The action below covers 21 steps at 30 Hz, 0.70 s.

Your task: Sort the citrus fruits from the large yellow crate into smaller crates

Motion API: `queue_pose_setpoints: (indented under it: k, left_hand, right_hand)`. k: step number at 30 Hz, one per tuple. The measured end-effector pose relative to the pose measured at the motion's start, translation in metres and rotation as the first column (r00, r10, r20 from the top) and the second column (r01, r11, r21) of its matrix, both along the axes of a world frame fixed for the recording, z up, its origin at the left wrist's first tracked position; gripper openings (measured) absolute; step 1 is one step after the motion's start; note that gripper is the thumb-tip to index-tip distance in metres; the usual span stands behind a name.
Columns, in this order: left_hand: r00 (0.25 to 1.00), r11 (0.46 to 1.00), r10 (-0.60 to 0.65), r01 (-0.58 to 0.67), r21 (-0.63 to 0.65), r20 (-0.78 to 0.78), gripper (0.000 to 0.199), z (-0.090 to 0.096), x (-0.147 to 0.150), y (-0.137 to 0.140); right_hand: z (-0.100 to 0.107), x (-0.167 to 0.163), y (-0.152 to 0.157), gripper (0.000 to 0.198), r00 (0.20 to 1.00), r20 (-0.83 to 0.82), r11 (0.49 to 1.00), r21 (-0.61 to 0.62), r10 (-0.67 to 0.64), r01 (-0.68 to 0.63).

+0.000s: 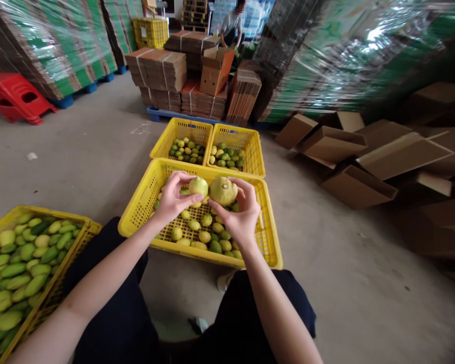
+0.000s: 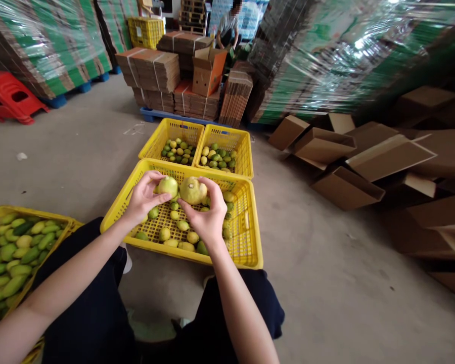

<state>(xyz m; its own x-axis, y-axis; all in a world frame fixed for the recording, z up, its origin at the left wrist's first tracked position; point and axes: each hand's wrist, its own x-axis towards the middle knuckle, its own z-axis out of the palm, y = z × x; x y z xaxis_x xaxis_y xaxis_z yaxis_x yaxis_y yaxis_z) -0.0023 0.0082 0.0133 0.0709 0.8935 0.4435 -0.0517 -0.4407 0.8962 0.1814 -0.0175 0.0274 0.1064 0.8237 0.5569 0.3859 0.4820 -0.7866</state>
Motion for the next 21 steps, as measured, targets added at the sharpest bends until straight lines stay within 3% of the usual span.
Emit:
queue_pose_setpoints:
  k: [2, 5, 8, 11, 15, 18, 21]
  left_hand:
    - [0.988, 0.964, -0.105, 0.129, -0.234, 0.113, 0.037, 0.004, -0.004, 0.004]
    - [0.924, 0.797, -0.19, 0.343, -0.497, 0.332, 0.03, 0.011, -0.006, 0.006]
    - [0.876, 0.694, -0.122, 0.412, -0.591, 0.467, 0.021, 0.014, -0.005, 0.005]
    - [0.865, 0.625, -0.02, 0.402, -0.669, 0.501, 0.007, 0.013, -0.005, 0.004]
    - [0.89, 0.577, 0.04, 0.35, -0.738, 0.454, 0.013, 0.011, -0.004, 0.005]
    - [0.896, 0.568, 0.029, 0.35, -0.745, 0.443, 0.016, 0.011, 0.0, 0.002]
    - [0.883, 0.57, -0.003, 0.387, -0.725, 0.468, 0.013, 0.013, 0.005, -0.003]
  right_hand:
    - [0.001, 0.0, 0.002, 0.057, 0.979, -0.181, 0.971, -0.2, 0.092, -0.129]
    - [0.0, 0.0, 0.006, 0.047, 0.889, -0.455, 0.879, -0.399, 0.057, -0.261]
    - [-0.002, -0.003, 0.01, 0.034, 0.757, -0.648, 0.811, -0.485, -0.082, -0.327]
    - [-0.004, -0.008, 0.01, 0.042, 0.685, -0.714, 0.759, -0.524, -0.143, -0.387]
    - [-0.004, -0.013, 0.011, 0.05, 0.643, -0.755, 0.72, -0.515, -0.125, -0.465]
    - [-0.003, -0.017, 0.014, 0.044, 0.62, -0.763, 0.691, -0.549, -0.183, -0.471]
    - [-0.002, -0.02, 0.016, 0.025, 0.617, -0.743, 0.584, -0.629, -0.259, -0.513]
